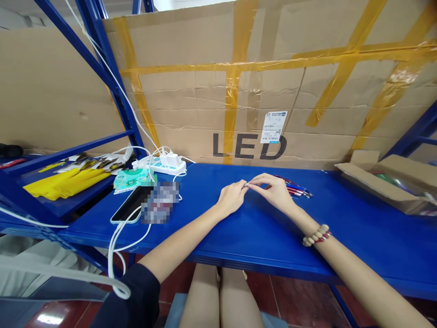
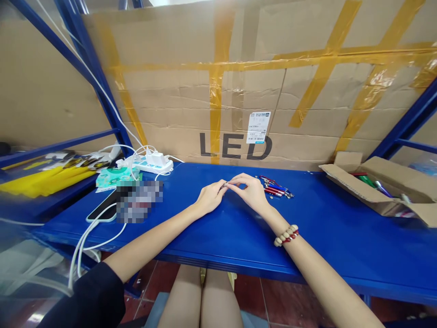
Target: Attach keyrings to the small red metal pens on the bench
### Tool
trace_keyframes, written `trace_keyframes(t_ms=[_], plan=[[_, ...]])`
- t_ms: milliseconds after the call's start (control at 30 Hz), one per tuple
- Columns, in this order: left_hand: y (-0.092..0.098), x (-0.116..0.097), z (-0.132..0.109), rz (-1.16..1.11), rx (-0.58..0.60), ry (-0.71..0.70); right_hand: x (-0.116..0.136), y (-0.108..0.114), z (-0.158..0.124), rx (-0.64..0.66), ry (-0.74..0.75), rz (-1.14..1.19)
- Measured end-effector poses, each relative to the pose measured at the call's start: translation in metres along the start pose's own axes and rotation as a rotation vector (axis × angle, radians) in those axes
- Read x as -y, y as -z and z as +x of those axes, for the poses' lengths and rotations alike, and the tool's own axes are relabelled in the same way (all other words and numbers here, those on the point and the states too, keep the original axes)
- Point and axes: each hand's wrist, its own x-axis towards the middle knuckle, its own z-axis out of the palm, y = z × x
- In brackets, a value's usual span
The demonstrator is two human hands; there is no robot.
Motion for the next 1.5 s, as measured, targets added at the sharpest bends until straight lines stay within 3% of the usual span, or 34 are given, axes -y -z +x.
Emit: trace_keyframes(t_ms=[500, 567, 633, 733, 900, 1067, 1267, 1500], plan=[[-0.002, 0.002, 0.002, 0.079, 0.014, -0.020, -0.005, -0.003, 0.000, 0.120, -0.018, -0.005], [-0.002, 0.001, 0.003, 0.071, -0.007, 0.016, -0.013, 0.002, 0.004, 0.054, -0.058, 0.001], [-0.001, -0.002, 0.004, 0.061, -0.028, 0.051, -0.027, 0.012, 0.006, -0.095, -0.160, -0.032], [0.000, -0.004, 0.003, 0.037, -0.048, 0.054, -0.053, 0.028, 0.004, -0.201, -0.329, -0.282], [-0.003, -0.005, 0.000, 0.013, -0.061, 0.016, -0.088, 0.032, -0.006, 0.073, -0.345, -0.679], [-0.006, -0.005, 0.000, 0.009, -0.047, 0.009, -0.107, 0.023, -0.007, 0.209, -0.389, -0.771], [-0.007, -0.004, -0.001, -0.013, -0.061, 0.017, -0.106, 0.024, -0.004, 0.174, -0.327, -0.754], [-0.009, 0.002, 0.003, -0.279, -0.078, -0.003, -0.098, 0.028, -0.004, 0.161, -0.200, -0.748]])
